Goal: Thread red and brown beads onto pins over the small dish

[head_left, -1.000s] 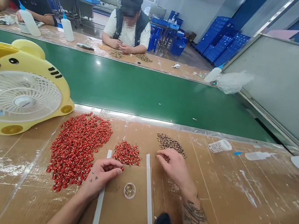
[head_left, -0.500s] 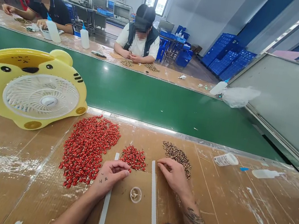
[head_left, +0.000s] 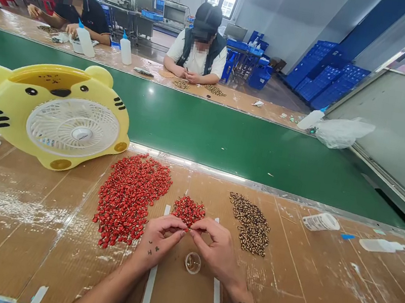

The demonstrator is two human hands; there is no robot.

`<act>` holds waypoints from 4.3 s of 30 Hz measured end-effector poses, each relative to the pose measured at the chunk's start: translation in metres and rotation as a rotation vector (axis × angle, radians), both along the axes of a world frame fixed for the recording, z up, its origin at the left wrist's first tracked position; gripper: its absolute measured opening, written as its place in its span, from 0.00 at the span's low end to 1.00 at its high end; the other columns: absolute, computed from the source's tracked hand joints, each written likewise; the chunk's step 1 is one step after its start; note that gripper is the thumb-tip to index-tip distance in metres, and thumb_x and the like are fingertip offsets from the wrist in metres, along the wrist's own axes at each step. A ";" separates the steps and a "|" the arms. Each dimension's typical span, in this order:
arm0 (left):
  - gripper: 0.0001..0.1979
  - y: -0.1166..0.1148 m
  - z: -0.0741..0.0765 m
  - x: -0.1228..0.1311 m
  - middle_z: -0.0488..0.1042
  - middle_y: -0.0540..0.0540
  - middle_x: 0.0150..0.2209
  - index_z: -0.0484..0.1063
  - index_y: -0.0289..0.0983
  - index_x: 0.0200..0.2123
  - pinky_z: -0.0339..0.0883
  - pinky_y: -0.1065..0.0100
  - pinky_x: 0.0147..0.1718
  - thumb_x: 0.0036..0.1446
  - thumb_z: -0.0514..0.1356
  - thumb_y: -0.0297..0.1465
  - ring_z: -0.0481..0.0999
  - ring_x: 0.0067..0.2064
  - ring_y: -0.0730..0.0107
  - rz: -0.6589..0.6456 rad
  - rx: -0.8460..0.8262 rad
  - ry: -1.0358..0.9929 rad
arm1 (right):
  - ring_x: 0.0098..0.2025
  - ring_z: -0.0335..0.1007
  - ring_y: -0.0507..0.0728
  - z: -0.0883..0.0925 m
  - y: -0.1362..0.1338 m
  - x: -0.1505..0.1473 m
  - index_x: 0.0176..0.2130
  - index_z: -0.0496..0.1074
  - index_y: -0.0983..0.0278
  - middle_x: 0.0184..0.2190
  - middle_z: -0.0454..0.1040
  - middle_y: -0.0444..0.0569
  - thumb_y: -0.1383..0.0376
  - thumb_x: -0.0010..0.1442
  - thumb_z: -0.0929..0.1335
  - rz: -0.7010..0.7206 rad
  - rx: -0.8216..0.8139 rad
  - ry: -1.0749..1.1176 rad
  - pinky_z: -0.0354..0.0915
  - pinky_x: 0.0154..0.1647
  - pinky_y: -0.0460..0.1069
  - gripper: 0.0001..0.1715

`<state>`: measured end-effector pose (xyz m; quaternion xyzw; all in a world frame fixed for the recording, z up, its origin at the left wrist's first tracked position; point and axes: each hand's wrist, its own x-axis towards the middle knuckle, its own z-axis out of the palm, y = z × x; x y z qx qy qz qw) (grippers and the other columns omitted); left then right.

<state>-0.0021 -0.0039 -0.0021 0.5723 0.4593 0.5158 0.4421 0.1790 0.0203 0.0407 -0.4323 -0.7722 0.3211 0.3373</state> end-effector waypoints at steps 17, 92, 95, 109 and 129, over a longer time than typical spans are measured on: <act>0.09 -0.001 0.003 -0.003 0.83 0.45 0.34 0.82 0.40 0.37 0.73 0.69 0.39 0.57 0.64 0.23 0.81 0.37 0.66 -0.013 0.148 0.018 | 0.34 0.75 0.55 0.002 0.001 -0.001 0.33 0.81 0.62 0.32 0.80 0.48 0.65 0.59 0.71 -0.005 -0.195 0.047 0.68 0.38 0.48 0.05; 0.12 0.009 0.057 -0.052 0.77 0.43 0.35 0.74 0.39 0.33 0.64 0.66 0.38 0.61 0.52 0.22 0.76 0.39 0.59 -0.251 -0.123 1.397 | 0.35 0.67 0.54 -0.020 0.001 0.045 0.33 0.79 0.61 0.29 0.72 0.45 0.69 0.60 0.72 0.427 -0.113 -0.017 0.62 0.36 0.47 0.04; 0.12 0.010 0.063 -0.051 0.77 0.41 0.36 0.74 0.38 0.32 0.64 0.65 0.37 0.61 0.51 0.22 0.76 0.40 0.57 -0.291 -0.136 1.448 | 0.35 0.67 0.54 -0.016 0.001 0.049 0.31 0.78 0.62 0.28 0.71 0.44 0.69 0.59 0.72 0.468 -0.098 -0.023 0.62 0.36 0.48 0.04; 0.11 0.003 0.062 -0.061 0.71 0.46 0.29 0.69 0.38 0.28 0.63 0.66 0.31 0.63 0.53 0.30 0.71 0.31 0.64 -0.161 -0.116 0.964 | 0.32 0.62 0.53 -0.020 0.003 0.055 0.28 0.74 0.65 0.25 0.67 0.45 0.67 0.63 0.69 0.480 0.081 -0.146 0.59 0.34 0.49 0.10; 0.08 0.005 0.001 -0.005 0.79 0.47 0.29 0.84 0.36 0.31 0.70 0.73 0.30 0.43 0.74 0.28 0.80 0.28 0.71 -0.128 -0.488 -0.435 | 0.30 0.57 0.53 -0.026 0.001 0.047 0.25 0.65 0.64 0.25 0.64 0.44 0.68 0.62 0.66 0.446 0.233 -0.197 0.52 0.30 0.48 0.13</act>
